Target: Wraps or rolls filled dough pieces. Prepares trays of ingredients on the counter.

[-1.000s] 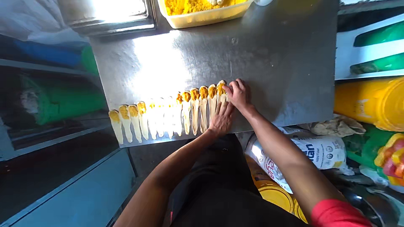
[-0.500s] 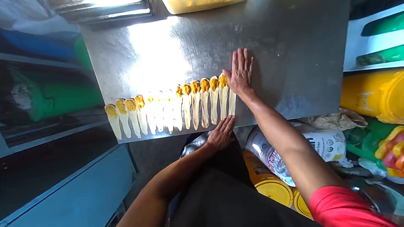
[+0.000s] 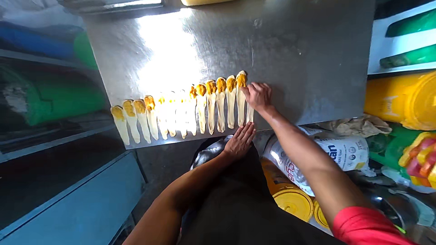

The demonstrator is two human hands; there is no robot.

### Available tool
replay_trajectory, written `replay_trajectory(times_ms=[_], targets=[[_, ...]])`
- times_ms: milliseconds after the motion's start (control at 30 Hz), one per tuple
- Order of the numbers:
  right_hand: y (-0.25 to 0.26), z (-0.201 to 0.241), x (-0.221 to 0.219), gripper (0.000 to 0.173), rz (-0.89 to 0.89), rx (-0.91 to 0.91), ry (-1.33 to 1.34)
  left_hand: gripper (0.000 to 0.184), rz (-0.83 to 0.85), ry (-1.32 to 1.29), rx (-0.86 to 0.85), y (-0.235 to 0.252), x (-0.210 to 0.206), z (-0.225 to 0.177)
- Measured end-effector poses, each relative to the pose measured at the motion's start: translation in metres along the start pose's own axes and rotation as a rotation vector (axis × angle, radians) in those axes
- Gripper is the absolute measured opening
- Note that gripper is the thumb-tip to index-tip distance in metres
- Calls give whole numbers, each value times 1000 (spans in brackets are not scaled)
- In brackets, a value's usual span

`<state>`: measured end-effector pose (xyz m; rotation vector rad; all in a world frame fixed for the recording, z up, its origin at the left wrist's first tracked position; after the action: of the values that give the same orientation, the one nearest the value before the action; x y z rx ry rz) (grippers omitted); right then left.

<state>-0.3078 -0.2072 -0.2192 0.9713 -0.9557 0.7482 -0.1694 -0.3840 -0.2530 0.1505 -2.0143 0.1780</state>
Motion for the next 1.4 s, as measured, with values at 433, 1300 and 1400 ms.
replay_trajectory(times_ms=[433,1300,1400], targets=[[-50,3,0,79,251,-86,-44,64,-19,21,-1,-5,-7,1],[-125,27,30,84,296,-115,19,63,8,-74,6,-13,-15,-3],[-143,29,47,62,193,-97,86,63,55,-65,-1,-19,-16,-3]])
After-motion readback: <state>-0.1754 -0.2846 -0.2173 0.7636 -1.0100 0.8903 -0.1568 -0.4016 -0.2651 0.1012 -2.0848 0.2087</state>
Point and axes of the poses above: each hand's wrist, its own y-axis towards the middle knuckle, its own x-axis out of the back of the hand, z = x × y, the point moved 8 cm from there along y, towards the middle knuckle, and after that the axes turned 10 degrees about -z, right-handed, at the moved point
